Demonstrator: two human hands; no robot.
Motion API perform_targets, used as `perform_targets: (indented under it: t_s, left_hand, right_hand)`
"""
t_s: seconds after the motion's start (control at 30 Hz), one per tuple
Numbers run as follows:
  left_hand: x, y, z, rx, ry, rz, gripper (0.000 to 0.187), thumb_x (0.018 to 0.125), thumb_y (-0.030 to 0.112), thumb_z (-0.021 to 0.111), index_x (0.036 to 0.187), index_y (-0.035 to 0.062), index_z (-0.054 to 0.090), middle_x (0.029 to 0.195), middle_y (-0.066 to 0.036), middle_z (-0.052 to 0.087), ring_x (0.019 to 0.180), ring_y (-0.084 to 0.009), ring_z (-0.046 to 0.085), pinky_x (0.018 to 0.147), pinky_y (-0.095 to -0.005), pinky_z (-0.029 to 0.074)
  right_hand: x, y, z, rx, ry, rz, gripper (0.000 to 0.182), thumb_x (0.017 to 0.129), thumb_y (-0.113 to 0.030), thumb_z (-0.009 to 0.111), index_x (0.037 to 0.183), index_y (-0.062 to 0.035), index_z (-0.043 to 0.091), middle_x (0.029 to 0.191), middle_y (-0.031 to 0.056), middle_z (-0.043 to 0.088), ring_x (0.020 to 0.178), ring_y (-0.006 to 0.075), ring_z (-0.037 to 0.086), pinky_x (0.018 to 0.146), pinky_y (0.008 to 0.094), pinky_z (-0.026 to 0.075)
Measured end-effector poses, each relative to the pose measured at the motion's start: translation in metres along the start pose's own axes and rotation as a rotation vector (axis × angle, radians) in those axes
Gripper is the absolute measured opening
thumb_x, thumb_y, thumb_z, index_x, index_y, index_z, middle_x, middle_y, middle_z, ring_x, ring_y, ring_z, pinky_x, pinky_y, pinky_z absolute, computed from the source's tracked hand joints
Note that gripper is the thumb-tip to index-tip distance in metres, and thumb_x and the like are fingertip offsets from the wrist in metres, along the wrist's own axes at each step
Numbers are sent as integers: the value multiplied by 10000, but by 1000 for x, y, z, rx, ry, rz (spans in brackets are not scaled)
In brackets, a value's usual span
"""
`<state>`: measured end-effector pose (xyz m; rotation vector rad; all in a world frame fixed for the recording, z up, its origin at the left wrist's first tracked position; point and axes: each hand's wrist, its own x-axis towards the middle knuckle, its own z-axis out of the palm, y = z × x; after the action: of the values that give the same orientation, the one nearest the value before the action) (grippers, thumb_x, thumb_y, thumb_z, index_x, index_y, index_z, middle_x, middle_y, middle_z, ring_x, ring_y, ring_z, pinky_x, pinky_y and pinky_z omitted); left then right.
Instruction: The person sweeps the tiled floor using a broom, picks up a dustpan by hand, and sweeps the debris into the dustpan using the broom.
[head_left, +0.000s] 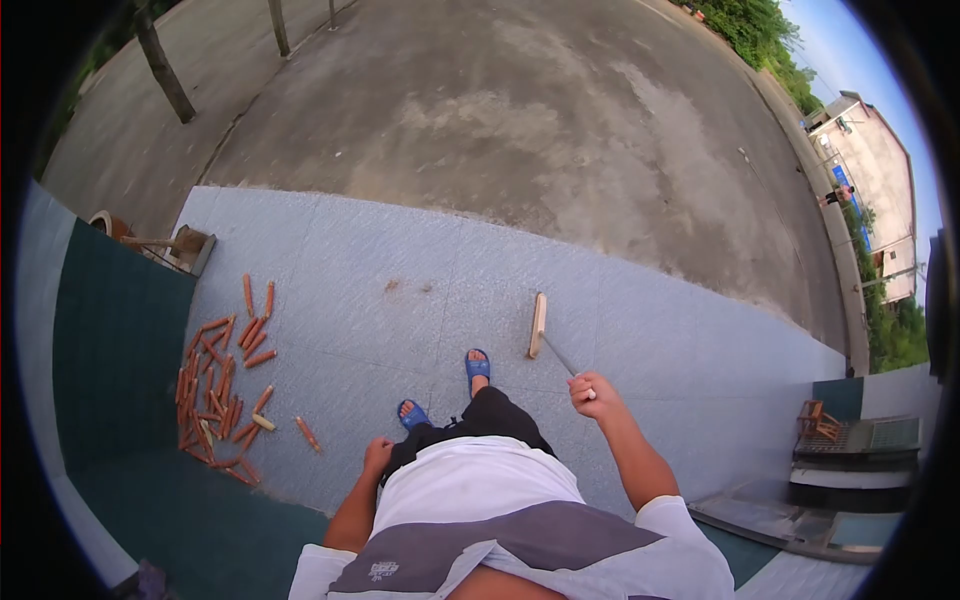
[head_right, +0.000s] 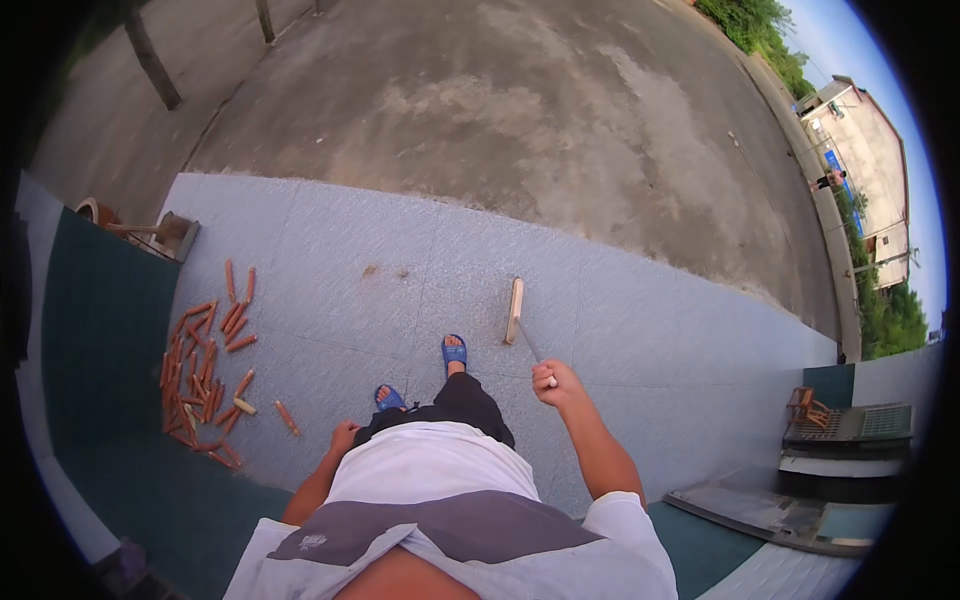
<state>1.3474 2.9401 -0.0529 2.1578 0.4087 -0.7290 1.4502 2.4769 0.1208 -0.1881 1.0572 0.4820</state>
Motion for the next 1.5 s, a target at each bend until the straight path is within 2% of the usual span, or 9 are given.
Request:
perform_targets:
  t_s: [0.13, 0.3, 0.63, 0.7, 0.8, 1.0, 1.1, 1.27, 1.5]
  left_hand:
    - [-3, 9, 13, 35, 69, -58, 213, 654, 231, 552, 725, 34, 589, 728, -161, 573, 698, -273, 561, 610, -348, 425]
    - [6, 17, 43, 62, 93, -54, 225, 670, 230, 544, 735, 17, 579, 745, -177, 565, 710, -291, 556, 608, -354, 421]
    - [-3, 62, 50, -149, 246, -59, 171, 709, 158, 496, 751, 11, 573, 693, -144, 574, 614, -220, 543, 554, -319, 396]
    - [-1, 72, 55, -268, 246, 5, 167, 712, 152, 496, 750, 8, 572, 690, -142, 574, 608, -216, 541, 544, -322, 392]
    - [13, 67, 60, 46, 267, -36, 162, 719, 139, 494, 761, 7, 578, 700, -151, 576, 624, -230, 550, 554, -331, 402]
    - [40, 65, 62, -91, 217, -182, 162, 711, 135, 509, 778, 9, 584, 743, -158, 579, 697, -275, 562, 625, -341, 427]
    - [48, 86, 52, 96, 171, -40, 156, 709, 129, 507, 784, 17, 586, 758, -162, 576, 740, -287, 554, 664, -342, 423]
    - [65, 85, 50, 83, 99, -56, 171, 710, 141, 507, 806, 21, 582, 796, -168, 570, 762, -294, 547, 671, -346, 419]
    - [27, 90, 43, 100, 187, -83, 174, 701, 139, 495, 800, 23, 580, 779, -167, 566, 737, -286, 546, 648, -344, 416]
  right_hand:
    - [44, -46, 10, -194, 267, -194, 169, 709, 3, 352, 572, -84, 304, 440, -19, 311, 352, 69, 350, 297, 191, 293]
    - [132, -59, 49, -142, 335, -186, 154, 663, 41, 334, 566, -78, 312, 450, -4, 307, 358, 93, 345, 320, 227, 320]
    - [169, 63, 159, -267, 3, 293, 156, 676, 6, 363, 559, -87, 318, 463, 0, 328, 359, 93, 332, 320, 222, 288]
    - [162, 44, 163, -254, -3, 258, 193, 681, 0, 379, 531, -95, 302, 451, -16, 320, 345, 76, 310, 307, 200, 261]
    - [145, 0, 153, -229, -125, 213, 132, 699, -8, 409, 594, -64, 353, 452, -23, 349, 337, 54, 332, 292, 183, 263]
    - [56, -93, 91, -4, -76, 185, 150, 734, -36, 431, 858, 12, 362, 461, -35, 371, 338, 38, 368, 280, 164, 269]
    - [28, -118, 60, -11, -48, 75, 54, 735, -39, 428, 758, -10, 389, 459, -39, 371, 339, 35, 364, 284, 166, 271]
    - [37, -172, 25, -245, 180, -232, 201, 733, -28, 400, 552, -88, 336, 446, -23, 353, 357, 57, 361, 303, 191, 293]
    - [125, -231, 29, -215, 382, -263, 155, 717, -4, 366, 584, -81, 343, 465, 2, 360, 371, 85, 361, 323, 214, 323]
